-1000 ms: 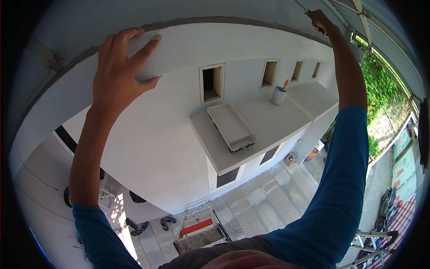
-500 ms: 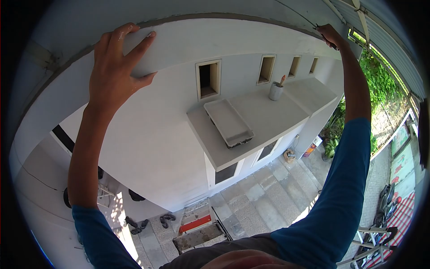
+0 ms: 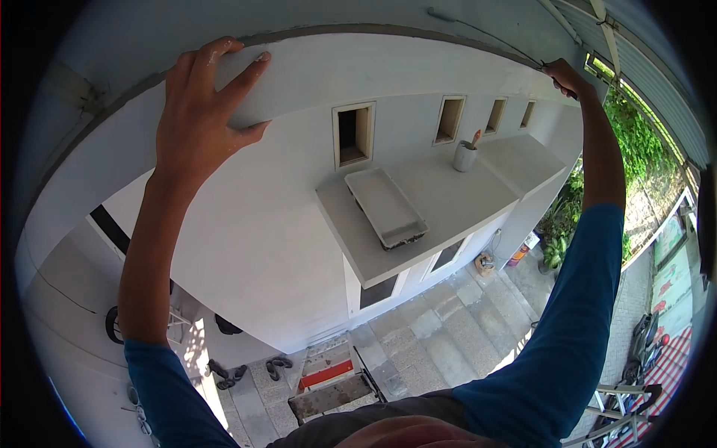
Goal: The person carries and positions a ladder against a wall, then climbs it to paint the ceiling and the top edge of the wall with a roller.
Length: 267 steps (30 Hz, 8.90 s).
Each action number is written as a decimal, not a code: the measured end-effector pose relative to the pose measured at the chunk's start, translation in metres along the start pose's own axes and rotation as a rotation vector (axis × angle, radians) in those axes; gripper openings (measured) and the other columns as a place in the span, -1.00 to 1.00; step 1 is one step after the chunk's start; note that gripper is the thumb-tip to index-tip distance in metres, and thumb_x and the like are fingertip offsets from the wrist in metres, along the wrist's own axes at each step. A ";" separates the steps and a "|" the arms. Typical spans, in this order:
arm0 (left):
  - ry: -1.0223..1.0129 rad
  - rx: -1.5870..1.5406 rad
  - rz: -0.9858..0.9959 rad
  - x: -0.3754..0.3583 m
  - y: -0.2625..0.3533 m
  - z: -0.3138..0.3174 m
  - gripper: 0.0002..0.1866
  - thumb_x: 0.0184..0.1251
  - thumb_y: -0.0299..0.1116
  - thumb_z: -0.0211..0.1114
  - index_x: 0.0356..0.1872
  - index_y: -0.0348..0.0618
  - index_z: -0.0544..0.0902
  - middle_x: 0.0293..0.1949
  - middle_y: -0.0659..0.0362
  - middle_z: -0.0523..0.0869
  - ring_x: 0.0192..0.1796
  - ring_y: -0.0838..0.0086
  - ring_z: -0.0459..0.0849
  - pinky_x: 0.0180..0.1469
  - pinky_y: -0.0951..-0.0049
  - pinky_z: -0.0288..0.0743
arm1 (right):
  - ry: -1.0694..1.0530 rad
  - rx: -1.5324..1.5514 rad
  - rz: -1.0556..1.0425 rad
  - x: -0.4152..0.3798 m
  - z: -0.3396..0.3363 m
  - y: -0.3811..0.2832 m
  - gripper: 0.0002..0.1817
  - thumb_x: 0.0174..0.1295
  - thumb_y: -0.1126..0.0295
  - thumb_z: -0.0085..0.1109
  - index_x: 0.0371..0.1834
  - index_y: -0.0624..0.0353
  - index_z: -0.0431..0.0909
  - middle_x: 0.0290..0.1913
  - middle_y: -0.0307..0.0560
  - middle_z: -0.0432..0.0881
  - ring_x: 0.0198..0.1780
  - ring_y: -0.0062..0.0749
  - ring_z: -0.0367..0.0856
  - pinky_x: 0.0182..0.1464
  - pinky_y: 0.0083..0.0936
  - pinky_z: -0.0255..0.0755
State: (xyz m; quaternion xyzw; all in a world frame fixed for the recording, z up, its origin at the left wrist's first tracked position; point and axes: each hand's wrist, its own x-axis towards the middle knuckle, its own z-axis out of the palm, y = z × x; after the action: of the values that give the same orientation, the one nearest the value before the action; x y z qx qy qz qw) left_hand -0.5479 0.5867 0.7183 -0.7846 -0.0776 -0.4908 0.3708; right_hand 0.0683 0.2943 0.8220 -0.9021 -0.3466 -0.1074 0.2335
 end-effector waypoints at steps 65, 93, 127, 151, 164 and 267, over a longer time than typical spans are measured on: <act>0.051 -0.046 0.015 -0.001 0.000 0.001 -0.19 -0.39 -0.21 0.72 0.12 0.17 0.63 0.15 0.25 0.44 0.15 0.36 0.44 0.22 0.29 0.46 | 0.247 0.080 -0.168 0.033 -0.001 -0.116 -0.61 0.46 0.10 -0.02 -0.36 0.22 0.48 -0.75 -0.23 0.33 -0.81 -0.52 0.30 -0.80 -0.45 0.18; 0.031 -0.055 0.008 -0.003 -0.003 0.004 -0.13 -0.32 -0.24 0.71 0.21 0.24 0.55 0.20 0.22 0.43 0.21 0.29 0.43 0.28 0.24 0.45 | 0.078 -0.083 -0.162 -0.046 0.010 -0.078 -0.66 0.47 0.20 -0.03 0.00 0.24 0.58 -0.78 -0.21 0.35 -0.87 -0.52 0.30 -0.83 -0.44 0.17; 0.062 -0.058 0.020 -0.004 -0.002 0.001 -0.22 -0.32 -0.17 0.70 0.13 0.16 0.63 0.14 0.24 0.45 0.16 0.34 0.44 0.26 0.27 0.43 | 0.291 -0.099 -0.011 -0.025 -0.023 -0.250 -0.49 0.45 0.09 0.07 -0.60 0.23 0.54 -0.68 0.02 0.52 -0.74 -0.24 0.43 -0.68 -0.23 0.30; 0.003 -0.030 -0.007 -0.004 0.000 0.000 -0.10 -0.34 -0.24 0.70 0.25 0.28 0.54 0.22 0.26 0.43 0.20 0.29 0.43 0.24 0.23 0.48 | 0.321 -0.011 -0.113 0.011 0.003 -0.233 -0.54 0.48 0.11 0.02 -0.45 0.27 0.58 -0.64 -0.01 0.55 -0.71 -0.33 0.45 -0.70 -0.31 0.29; 0.027 -0.043 0.002 -0.001 0.001 -0.001 -0.20 -0.33 -0.16 0.70 0.14 0.14 0.62 0.15 0.22 0.43 0.17 0.34 0.42 0.26 0.26 0.39 | 0.115 -0.159 -0.264 -0.057 0.009 -0.150 -0.67 0.47 0.24 -0.02 -0.03 0.31 0.57 -0.66 -0.09 0.49 -0.78 -0.38 0.48 -0.75 -0.37 0.39; 0.038 -0.033 0.001 -0.006 -0.002 0.004 -0.13 -0.29 -0.13 0.70 0.24 0.26 0.53 0.22 0.25 0.43 0.22 0.33 0.42 0.27 0.27 0.43 | 0.185 0.074 -0.228 -0.017 -0.002 -0.180 -0.52 0.45 0.15 -0.01 -0.56 0.30 0.41 -0.78 -0.15 0.36 -0.83 -0.44 0.36 -0.79 -0.37 0.28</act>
State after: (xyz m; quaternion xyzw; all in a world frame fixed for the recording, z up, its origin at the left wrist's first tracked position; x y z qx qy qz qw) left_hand -0.5487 0.5921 0.7132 -0.7812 -0.0621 -0.5067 0.3593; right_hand -0.0662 0.4007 0.8807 -0.8340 -0.4275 -0.2030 0.2838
